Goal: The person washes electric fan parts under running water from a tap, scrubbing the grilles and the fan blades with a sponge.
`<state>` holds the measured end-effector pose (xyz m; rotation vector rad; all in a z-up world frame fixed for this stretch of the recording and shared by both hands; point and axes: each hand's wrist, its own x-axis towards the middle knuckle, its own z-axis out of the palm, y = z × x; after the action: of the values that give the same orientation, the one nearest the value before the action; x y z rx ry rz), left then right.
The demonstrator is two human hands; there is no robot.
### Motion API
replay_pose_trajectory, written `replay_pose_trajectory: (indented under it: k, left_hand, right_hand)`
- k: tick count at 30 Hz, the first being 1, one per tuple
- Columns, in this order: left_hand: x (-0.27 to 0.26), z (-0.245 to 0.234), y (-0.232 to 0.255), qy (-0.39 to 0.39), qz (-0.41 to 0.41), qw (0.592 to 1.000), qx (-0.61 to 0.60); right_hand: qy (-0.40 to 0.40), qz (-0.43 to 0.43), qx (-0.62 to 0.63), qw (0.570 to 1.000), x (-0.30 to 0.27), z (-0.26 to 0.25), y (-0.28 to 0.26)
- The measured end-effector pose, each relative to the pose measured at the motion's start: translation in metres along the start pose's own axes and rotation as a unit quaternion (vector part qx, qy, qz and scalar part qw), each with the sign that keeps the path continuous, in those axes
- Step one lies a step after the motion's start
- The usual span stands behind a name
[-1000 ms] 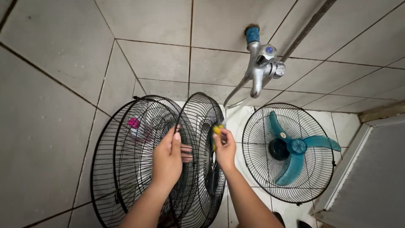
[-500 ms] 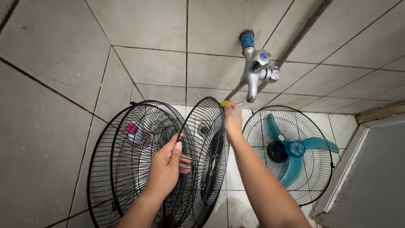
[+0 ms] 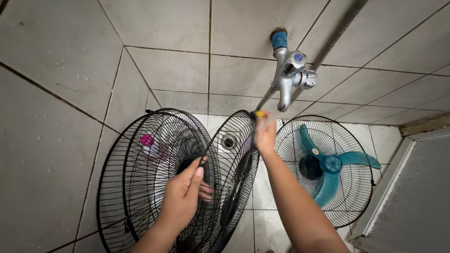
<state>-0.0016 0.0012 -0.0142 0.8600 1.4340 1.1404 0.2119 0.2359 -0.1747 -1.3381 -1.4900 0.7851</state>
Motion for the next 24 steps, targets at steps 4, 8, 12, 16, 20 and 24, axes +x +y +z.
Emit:
replay_pose_trajectory:
  k: [4, 8, 12, 16, 20, 24]
  left_hand:
    - [0.001, -0.005, -0.009, 0.03, -0.017, 0.999, 0.013]
    - [0.005, -0.011, -0.019, 0.072, 0.0, 0.997, -0.023]
    - [0.011, -0.019, -0.024, 0.078, -0.008, 0.996, -0.032]
    - [0.011, -0.024, -0.012, 0.025, -0.027, 0.999, -0.015]
    - [0.014, -0.027, 0.01, 0.009, -0.102, 0.995, -0.002]
    - [0.02, -0.014, 0.019, 0.087, -0.08, 0.992, 0.047]
  right_hand:
    - [0.01, 0.035, -0.018, 0.999, -0.029, 0.001, 0.101]
    - [0.03, 0.179, -0.138, 0.974, -0.124, 0.001, 0.176]
    - [0.036, 0.259, -0.129, 0.956, -0.209, -0.013, 0.188]
    - [0.065, 0.474, 0.058, 0.876, -0.202, -0.024, 0.183]
    - [0.1, 0.346, 0.187, 0.914, -0.13, -0.027, 0.151]
    - [0.07, 0.288, 0.265, 0.918, -0.079, -0.025, 0.069]
